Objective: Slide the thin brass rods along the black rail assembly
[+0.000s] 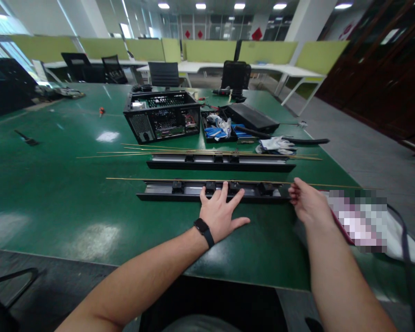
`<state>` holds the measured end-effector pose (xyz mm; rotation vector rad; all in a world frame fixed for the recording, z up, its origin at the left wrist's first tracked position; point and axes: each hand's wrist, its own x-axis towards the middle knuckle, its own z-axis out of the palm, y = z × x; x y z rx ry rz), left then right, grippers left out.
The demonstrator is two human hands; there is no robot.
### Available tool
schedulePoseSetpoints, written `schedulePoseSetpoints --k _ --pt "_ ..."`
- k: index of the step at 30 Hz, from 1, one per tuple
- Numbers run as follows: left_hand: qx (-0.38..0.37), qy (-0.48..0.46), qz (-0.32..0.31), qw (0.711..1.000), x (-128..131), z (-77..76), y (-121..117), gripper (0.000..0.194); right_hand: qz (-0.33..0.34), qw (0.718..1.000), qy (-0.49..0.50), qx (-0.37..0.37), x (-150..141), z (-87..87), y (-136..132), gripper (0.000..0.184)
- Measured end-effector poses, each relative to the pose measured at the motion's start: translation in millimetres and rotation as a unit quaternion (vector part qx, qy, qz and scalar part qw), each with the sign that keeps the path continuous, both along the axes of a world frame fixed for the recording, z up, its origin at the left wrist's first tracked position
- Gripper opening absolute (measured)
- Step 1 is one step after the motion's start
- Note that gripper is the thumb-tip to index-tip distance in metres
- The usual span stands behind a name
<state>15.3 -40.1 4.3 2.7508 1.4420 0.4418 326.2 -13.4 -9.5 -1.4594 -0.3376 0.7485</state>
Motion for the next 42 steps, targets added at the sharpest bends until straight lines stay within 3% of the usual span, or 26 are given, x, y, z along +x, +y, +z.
schedulePoseSetpoints --k 31,42 --pt "-0.002 -0.003 0.0 1.0 0 -0.9 0 0.084 -0.007 1.0 -0.009 0.001 0 -2.2 1 0.031" --pt "0.011 -0.003 0.0 1.0 0 -2.0 1 0.082 -0.072 0.997 -0.005 0.011 19 -9.5 3 0.037"
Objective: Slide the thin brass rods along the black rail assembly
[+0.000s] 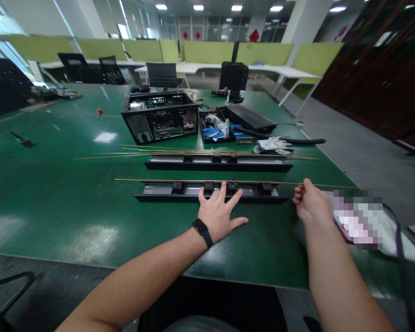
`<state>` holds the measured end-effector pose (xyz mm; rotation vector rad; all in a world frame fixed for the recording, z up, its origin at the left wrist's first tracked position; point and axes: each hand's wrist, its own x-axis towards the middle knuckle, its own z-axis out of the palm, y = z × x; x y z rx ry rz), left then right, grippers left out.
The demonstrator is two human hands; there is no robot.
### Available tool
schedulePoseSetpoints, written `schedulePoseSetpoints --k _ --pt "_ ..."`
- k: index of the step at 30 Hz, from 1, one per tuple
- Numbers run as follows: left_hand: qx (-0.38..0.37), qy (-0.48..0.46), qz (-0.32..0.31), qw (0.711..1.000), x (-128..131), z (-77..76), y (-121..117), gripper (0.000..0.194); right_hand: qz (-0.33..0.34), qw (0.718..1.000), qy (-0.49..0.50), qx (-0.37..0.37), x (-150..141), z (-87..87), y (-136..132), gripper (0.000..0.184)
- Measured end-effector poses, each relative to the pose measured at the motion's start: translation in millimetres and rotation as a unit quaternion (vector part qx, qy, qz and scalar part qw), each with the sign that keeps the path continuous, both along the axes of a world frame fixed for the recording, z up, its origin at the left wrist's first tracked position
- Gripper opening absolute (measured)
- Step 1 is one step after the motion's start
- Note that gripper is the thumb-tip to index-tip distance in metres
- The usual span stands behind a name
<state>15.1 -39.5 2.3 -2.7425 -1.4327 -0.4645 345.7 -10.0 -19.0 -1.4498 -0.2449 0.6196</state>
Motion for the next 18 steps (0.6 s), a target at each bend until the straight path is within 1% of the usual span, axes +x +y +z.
schedulePoseSetpoints --k 3,5,11,18 --pt "-0.001 0.0 0.002 1.0 0 0.0 0 0.083 -0.025 1.0 0.004 0.004 1 0.0 0 0.033" --pt "-0.003 0.002 0.002 1.0 0 0.2 0 0.083 -0.026 1.0 0.007 0.0 0 0.8 0 0.032" --pt "-0.006 0.004 -0.001 1.0 1 0.9 0 0.083 0.06 0.998 -0.005 -0.014 -12 3.0 0 0.03" --pt "-0.008 -0.004 -0.001 1.0 1 -0.3 0 0.082 0.077 0.997 -0.017 -0.011 -14 1.1 -2 0.031"
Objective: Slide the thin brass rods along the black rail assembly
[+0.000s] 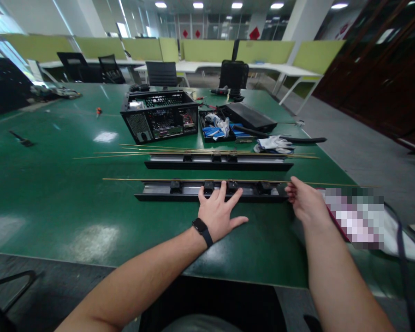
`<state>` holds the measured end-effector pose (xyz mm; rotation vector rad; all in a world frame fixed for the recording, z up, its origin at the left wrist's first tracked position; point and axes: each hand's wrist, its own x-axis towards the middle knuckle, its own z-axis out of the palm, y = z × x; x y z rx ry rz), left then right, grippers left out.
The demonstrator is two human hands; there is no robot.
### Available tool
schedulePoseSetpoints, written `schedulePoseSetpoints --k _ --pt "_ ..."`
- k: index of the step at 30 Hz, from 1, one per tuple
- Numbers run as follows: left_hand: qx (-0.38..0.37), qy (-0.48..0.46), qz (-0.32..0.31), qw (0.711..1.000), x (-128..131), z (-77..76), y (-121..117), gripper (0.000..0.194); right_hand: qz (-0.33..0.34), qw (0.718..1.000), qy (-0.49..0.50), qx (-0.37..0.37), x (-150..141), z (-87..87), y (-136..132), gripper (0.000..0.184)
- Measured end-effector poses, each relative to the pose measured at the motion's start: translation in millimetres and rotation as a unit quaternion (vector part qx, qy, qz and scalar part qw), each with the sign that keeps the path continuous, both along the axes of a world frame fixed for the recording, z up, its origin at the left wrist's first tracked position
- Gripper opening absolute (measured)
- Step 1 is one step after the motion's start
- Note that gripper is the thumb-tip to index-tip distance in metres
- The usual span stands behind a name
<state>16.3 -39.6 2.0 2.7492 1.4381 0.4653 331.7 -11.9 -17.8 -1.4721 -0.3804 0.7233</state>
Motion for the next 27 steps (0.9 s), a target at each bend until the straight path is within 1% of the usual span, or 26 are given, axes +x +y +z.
schedulePoseSetpoints --k 7,14,18,27 --pt "-0.005 0.002 0.001 1.0 -0.1 -0.3 0.4 0.084 0.039 0.999 -0.03 -0.003 2.1 -6.2 -0.2 0.038" --pt "-0.008 0.007 0.003 1.0 -0.1 0.3 0.3 0.084 0.038 0.998 -0.044 -0.006 4.0 -10.0 0.7 0.038" --pt "-0.004 0.009 0.003 1.0 -0.1 0.2 0.1 0.084 0.031 0.999 -0.031 -0.006 3.7 -7.5 1.0 0.039" --pt "-0.007 0.014 0.006 1.0 -0.2 1.7 -0.1 0.085 0.006 1.0 -0.004 0.006 3.4 -2.6 1.6 0.035"
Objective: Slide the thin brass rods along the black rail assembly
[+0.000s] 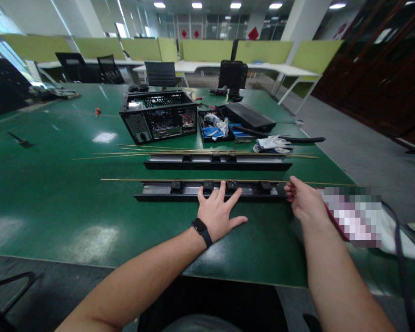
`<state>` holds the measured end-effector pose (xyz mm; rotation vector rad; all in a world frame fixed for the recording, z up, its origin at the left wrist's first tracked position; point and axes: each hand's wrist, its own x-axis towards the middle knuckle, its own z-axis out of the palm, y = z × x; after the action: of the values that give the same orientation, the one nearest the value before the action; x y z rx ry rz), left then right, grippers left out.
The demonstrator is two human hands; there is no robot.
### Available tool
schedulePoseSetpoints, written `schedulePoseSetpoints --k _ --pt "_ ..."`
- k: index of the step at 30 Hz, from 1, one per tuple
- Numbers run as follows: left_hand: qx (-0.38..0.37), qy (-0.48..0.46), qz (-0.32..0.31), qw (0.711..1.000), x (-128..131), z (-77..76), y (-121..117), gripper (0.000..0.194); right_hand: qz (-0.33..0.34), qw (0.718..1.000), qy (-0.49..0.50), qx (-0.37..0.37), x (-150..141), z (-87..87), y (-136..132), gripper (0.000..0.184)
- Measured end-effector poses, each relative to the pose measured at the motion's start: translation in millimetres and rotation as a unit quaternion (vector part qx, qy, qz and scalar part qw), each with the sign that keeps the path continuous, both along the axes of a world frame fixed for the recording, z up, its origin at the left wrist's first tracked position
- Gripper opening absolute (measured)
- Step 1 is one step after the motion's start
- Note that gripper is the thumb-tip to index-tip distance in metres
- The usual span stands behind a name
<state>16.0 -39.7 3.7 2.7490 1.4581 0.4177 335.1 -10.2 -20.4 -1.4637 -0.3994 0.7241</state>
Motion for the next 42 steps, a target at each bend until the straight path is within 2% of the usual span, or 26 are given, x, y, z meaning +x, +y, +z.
schedulePoseSetpoints --k 12,27,32,42 --pt "0.003 -0.004 -0.002 1.0 -0.2 -0.1 -0.5 0.084 -0.048 0.999 0.022 0.003 5.9 0.2 0.4 0.034" --pt "0.0 0.001 0.001 1.0 -0.1 0.2 -0.7 0.084 -0.028 1.0 0.006 0.007 6.6 -1.7 1.2 0.038" --pt "0.003 -0.003 -0.003 1.0 -0.2 -0.7 0.0 0.084 -0.049 0.999 0.011 0.005 4.6 -1.1 1.5 0.035" --pt "0.004 0.001 0.001 1.0 0.3 -0.2 -0.5 0.084 -0.045 0.999 0.007 0.006 5.9 -2.9 2.1 0.037"
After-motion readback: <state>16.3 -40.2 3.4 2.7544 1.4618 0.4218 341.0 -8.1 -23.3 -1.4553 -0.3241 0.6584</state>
